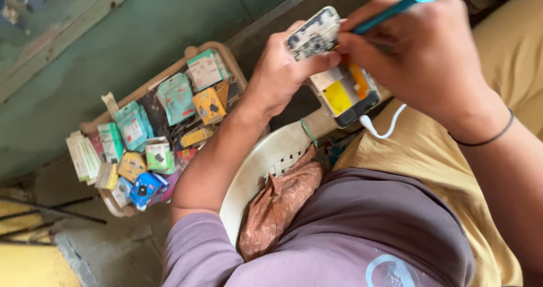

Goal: The person repairs a disassembled smartphone held in their left hand while it is connected to a charging cable. They use a blue screwdriver to unscrew components on the exposed board, brush the internals, pry at the battery and board with a metal tool, and reach into a parts tray to retrieve items.

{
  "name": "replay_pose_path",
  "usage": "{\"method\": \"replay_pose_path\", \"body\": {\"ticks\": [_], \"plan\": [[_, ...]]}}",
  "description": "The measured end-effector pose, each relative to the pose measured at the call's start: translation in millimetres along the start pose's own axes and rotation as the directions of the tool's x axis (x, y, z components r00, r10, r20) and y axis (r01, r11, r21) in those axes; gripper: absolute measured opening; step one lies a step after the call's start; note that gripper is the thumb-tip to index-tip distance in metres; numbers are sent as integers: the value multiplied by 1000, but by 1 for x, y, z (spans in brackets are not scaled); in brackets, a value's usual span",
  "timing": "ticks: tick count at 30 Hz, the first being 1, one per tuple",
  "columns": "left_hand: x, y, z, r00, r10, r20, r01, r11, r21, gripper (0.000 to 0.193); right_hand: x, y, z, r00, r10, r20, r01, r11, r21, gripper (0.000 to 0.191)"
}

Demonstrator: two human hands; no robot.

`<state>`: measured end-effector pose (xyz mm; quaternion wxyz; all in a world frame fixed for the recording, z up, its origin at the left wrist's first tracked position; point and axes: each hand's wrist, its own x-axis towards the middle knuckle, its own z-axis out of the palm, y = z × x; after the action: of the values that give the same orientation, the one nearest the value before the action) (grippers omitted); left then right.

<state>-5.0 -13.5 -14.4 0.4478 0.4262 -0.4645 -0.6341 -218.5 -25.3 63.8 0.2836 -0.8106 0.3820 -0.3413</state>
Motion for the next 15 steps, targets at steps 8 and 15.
{"method": "replay_pose_path", "body": {"ticks": [8, 15], "plan": [[-2, 2, 2, 996, 89, 13, -88, 995, -42, 36, 1, -8, 5, 985, 155, -73, -145, 981, 132, 8], [-2, 4, 2, 999, 45, 19, -44, 996, -72, 36, -10, -23, 13, 992, -60, -110, 29, 964, -262, 10]]}}
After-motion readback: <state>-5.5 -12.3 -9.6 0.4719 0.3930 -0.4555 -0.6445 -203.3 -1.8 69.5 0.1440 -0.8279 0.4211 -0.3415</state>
